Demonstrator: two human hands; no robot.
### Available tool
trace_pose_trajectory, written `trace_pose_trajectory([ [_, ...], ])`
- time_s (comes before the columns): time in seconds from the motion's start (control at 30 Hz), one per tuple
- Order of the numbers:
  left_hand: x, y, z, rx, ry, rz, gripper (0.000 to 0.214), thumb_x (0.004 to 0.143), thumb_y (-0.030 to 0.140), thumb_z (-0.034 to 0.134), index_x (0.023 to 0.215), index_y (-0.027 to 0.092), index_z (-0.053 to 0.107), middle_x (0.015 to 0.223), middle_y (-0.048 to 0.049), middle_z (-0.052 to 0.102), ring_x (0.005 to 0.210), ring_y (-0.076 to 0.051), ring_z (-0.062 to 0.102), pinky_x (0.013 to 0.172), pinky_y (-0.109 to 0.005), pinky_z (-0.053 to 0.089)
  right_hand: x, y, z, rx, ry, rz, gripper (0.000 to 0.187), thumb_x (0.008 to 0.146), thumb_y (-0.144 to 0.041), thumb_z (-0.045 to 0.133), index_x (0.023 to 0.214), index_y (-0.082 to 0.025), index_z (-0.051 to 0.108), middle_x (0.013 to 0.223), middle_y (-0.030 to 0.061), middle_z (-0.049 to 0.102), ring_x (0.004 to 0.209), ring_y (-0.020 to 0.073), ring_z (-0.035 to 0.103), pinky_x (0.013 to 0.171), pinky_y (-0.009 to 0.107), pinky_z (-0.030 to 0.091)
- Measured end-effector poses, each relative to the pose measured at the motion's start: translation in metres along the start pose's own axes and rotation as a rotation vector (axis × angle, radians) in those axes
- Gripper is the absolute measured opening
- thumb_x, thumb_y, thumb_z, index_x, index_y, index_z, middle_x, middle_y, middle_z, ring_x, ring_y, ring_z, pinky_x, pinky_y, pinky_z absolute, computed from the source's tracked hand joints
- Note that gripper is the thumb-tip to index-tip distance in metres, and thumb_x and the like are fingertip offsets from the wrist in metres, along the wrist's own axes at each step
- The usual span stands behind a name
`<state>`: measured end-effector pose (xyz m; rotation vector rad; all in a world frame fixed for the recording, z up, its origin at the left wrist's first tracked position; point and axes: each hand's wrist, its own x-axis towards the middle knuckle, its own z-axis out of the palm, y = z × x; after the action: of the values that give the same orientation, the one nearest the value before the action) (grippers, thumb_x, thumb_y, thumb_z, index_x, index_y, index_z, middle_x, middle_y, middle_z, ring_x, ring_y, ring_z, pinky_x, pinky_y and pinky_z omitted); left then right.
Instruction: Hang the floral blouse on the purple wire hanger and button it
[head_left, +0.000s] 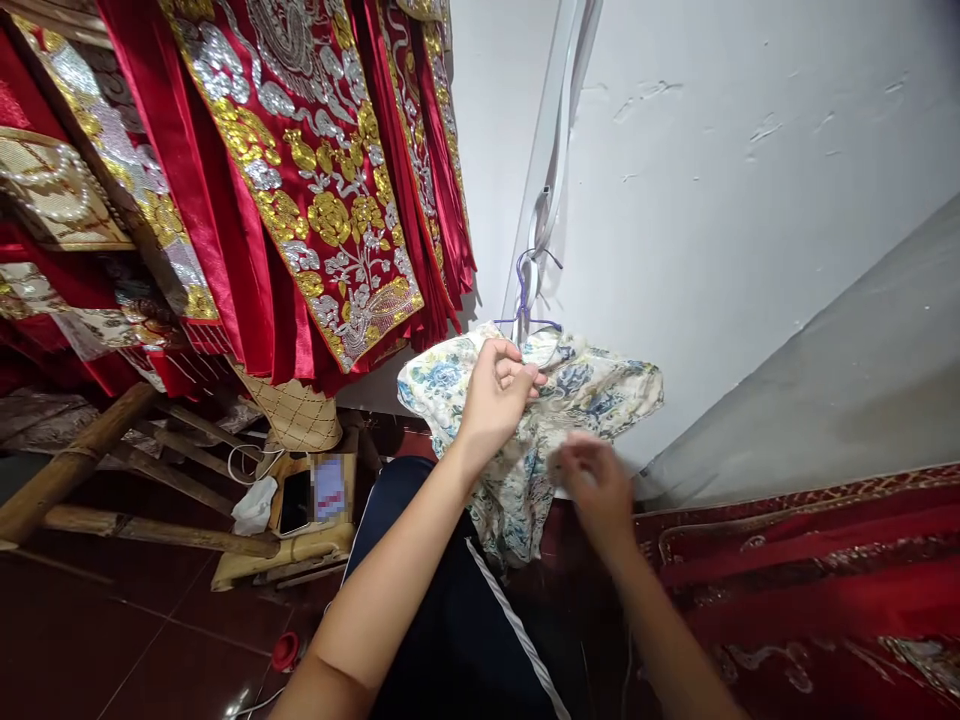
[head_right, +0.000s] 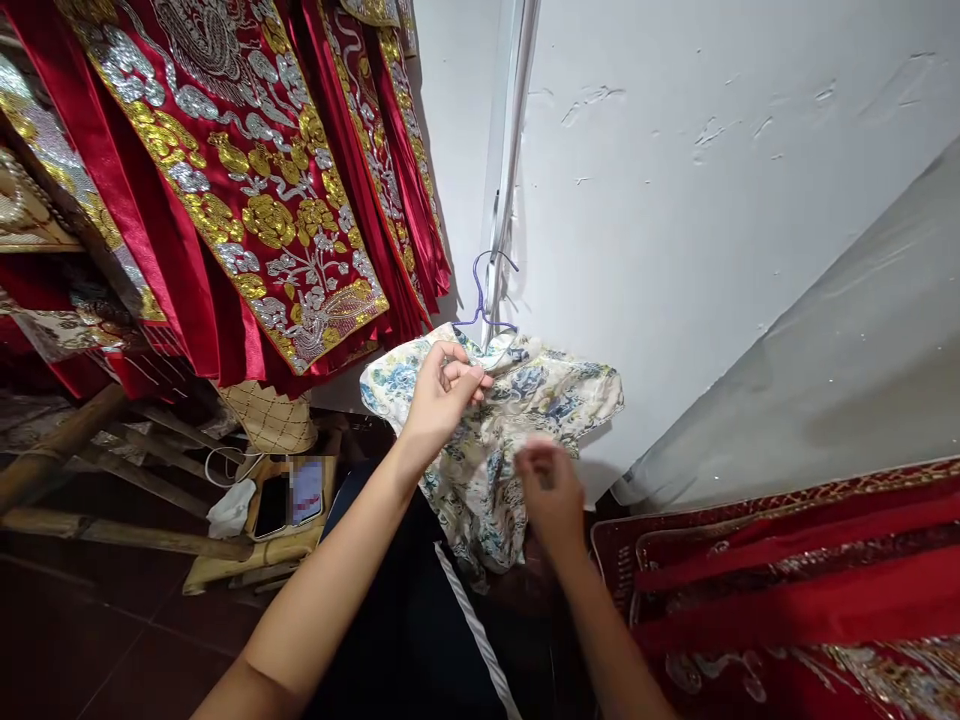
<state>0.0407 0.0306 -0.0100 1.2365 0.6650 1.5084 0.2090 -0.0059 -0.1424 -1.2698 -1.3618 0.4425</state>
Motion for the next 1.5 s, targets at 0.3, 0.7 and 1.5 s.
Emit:
trace_pose_trajectory([
  [0.3,-0.016,-0.005,-0.004,0.41,-0.046,0.123,0.017,0.097,0.021,0.049,0.111,0.025,0.041,0.089,-0.001,0.06,0.08,-0.014,0.059,0.073,-0.025,0.042,0.105,-0.083,-0.019,-0.22,-0.312,-0.622,0.019,0.094,-0.023,0.053,0.101,-0.025,0.07,0.103,0.007,0.067,0.099,0.0244,0.064,0.087,0.039,0.05],
  [0.7,-0.021,-0.024,-0.014,0.368,-0.005,0.12,0.025,0.095,0.025,0.055,0.115,0.025,0.041,0.073,0.0053,0.052,0.063,-0.011,0.05,0.063,-0.022,0.039,0.126,-0.11,-0.017,-0.425,-0.607,-0.696,0.015,0.091,-0.018,0.05,0.088,-0.02,0.064,0.087,0.0055,0.065,0.085,0.0219,0.059,0.072,0.032,0.042],
  [1.5,-0.034,-0.059,-0.063,1.023,-0.225,0.004,0.038,0.096,0.049,0.048,0.125,0.025,0.054,0.074,-0.0004,0.062,0.066,-0.02,0.061,0.063,-0.027,0.041,0.128,-0.103,-0.099,0.313,-0.104,-0.079,0.02,0.085,-0.042,0.069,0.088,-0.023,0.065,0.079,0.0071,0.065,0.071,0.0213,0.06,0.069,0.04,0.046],
])
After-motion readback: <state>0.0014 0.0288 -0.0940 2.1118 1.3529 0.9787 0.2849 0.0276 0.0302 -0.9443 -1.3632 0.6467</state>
